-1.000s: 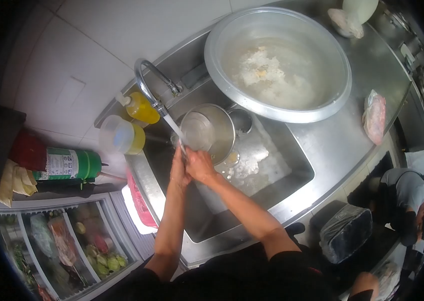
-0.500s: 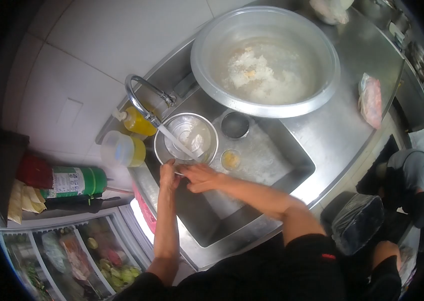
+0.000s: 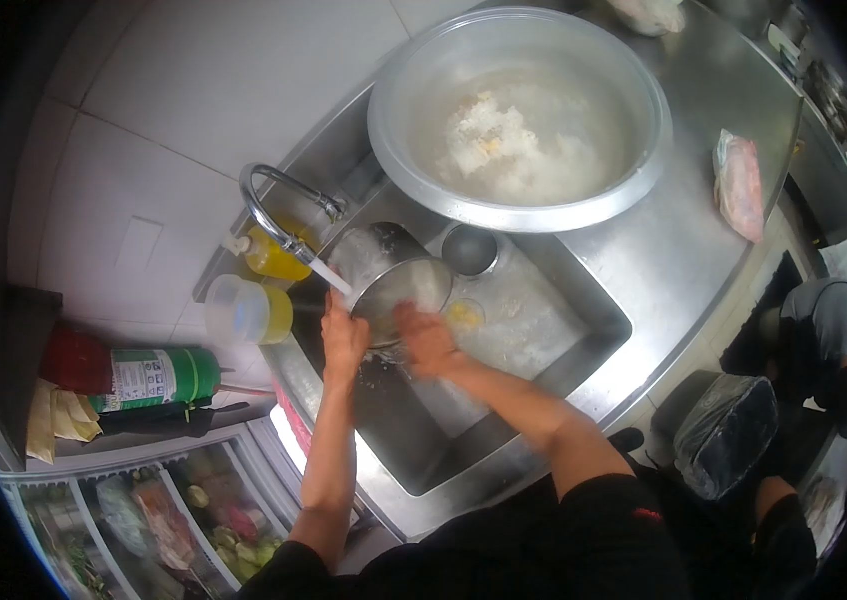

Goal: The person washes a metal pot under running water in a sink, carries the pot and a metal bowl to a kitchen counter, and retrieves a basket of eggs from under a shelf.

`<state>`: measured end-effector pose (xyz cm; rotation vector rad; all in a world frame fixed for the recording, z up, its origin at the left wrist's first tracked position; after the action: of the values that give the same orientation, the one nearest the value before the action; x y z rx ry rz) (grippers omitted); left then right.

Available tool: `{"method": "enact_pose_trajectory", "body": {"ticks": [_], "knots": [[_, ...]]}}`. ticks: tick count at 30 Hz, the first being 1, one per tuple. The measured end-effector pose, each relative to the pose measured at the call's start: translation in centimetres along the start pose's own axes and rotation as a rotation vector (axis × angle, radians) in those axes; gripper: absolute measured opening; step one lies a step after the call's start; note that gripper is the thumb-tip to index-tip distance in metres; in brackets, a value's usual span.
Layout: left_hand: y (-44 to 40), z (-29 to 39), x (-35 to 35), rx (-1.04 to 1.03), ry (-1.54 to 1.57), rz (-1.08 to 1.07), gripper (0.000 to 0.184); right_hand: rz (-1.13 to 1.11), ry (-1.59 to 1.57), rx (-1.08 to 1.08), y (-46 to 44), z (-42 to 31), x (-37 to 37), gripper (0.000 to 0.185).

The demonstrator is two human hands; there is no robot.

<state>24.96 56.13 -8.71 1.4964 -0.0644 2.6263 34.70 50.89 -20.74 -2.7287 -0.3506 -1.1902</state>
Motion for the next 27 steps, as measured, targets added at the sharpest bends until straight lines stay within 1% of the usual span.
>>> {"method": "enact_pose_trajectory", "body": {"ticks": [1, 2, 4, 5, 6, 7, 8, 9, 10, 11, 12, 13, 14, 16, 17, 18, 19, 20, 21, 22, 23, 24, 26, 27], "knots": [[0.3, -0.3, -0.2, 0.003, -0.002, 0.003, 0.074, -0.009, 0.243, -0.128, 0.6, 1.8, 0.5, 0.061], [0.9, -0.5, -0.3, 0.013, -0.026, 0.028, 0.074, -0.011, 0.241, -0.122, 1.0, 2.8, 1.0, 0.061], [0.8, -1.0, -0.5, 0.020, -0.047, 0.053, 0.073, 0.331, 0.516, 0.096, 1.7, 3.5, 2.6, 0.059], [0.7, -1.3, -1.0, 0.022, 0.028, -0.007, 0.072, 0.327, 0.519, 0.093, 1.5, 3.4, 1.7, 0.059], [0.7, -1.3, -1.6, 0.024, 0.105, -0.072, 0.070, 0.310, 0.480, 0.073, 1.3, 3.2, 0.1, 0.049], [0.9, -0.8, -1.9, 0.026, 0.113, -0.079, 0.070, 0.295, 0.441, 0.055, 1.3, 2.4, -0.7, 0.040], [0.8, -0.2, -2.2, 0.057, 0.041, -0.081, 0.069, 0.294, 0.447, 0.053, 1.3, 1.8, -1.3, 0.040], [0.5, 0.2, -2.2, 0.086, -0.037, -0.083, 0.068, 0.287, 0.249, 0.086, 1.2, 0.7, -1.4, 0.037], [-0.1, 0.2, -1.7, 0.086, -0.042, -0.089, 0.068, 0.277, 0.044, 0.113, 1.2, -0.7, -1.2, 0.035], [-0.9, -0.5, -1.1, 0.145, -0.084, -0.138, 0.068, 0.274, 0.035, 0.107, 1.1, -1.6, -0.7, 0.035], [-1.5, -1.3, -0.5, 0.207, -0.125, -0.186, 0.068, 0.181, -0.038, 0.092, 0.6, -2.4, 0.2, 0.034], [-2.0, -2.4, -0.4, 0.264, 0.007, -0.161, 0.064, 0.090, -0.108, 0.082, 0.2, -3.0, 0.6, 0.034], [-1.8, -3.0, -0.5, 0.268, 0.002, -0.158, 0.064, 0.088, -0.113, 0.086, -0.1, -3.7, 0.7, 0.034], [-1.3, -4.4, -1.3, 0.681, 0.535, -0.321, 0.061, 0.079, -0.141, 0.060, -1.2, -4.4, 0.9, 0.036], [-1.2, -4.6, -1.0, 0.687, 0.487, -0.300, 0.065, 0.087, -0.144, 0.059, -1.2, -4.6, 0.6, 0.036], [-1.4, -6.5, -1.6, 0.683, 0.484, -0.303, 0.065, 0.132, -0.170, 0.107, -0.8, -4.9, 0.3, 0.033], [-2.3, -9.2, -2.1, 0.468, 0.258, -0.201, 0.069, 0.172, -0.193, 0.156, -0.5, -4.9, 0.3, 0.030], [-2.8, -10.4, -2.3, 0.256, 0.038, -0.099, 0.073, 0.168, -0.189, 0.153, -0.2, -4.6, 0.3, 0.030], [-2.4, -9.9, -1.8, 0.262, 0.044, -0.101, 0.073, 0.091, -0.240, 0.187, 0.2, -4.3, 0.2, 0.032], [-2.0, -8.2, -0.3, 0.206, 0.000, -0.095, 0.075, 0.015, -0.292, 0.223, 0.5, -4.0, 0.4, 0.036], [-1.5, -6.6, 1.3, 0.152, -0.046, -0.086, 0.077, -0.220, -0.008, 0.223, 0.1, -2.6, 1.5, 0.048], [-0.9, -4.4, 2.6, 0.160, -0.044, -0.078, 0.077, -0.447, 0.279, 0.221, -0.6, -0.7, 2.8, 0.060], [0.4, -1.1, 2.6, 0.464, 0.004, -0.264, 0.075, -0.004, 0.576, 0.314, -2.9, 2.9, 2.0, 0.068], [0.0, -2.0, 1.5, 0.454, -0.018, -0.225, 0.075, 0.003, 0.576, 0.308, -3.6, 2.5, 2.3, 0.068]]}}
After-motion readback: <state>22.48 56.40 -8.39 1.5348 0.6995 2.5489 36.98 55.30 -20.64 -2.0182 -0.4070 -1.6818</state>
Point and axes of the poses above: each hand's wrist, its own y-axis away from the middle knuckle, its own x-axis out of the back of the hand, z = x × y, the point moved 4 cm from there along -y, towards the middle knuckle
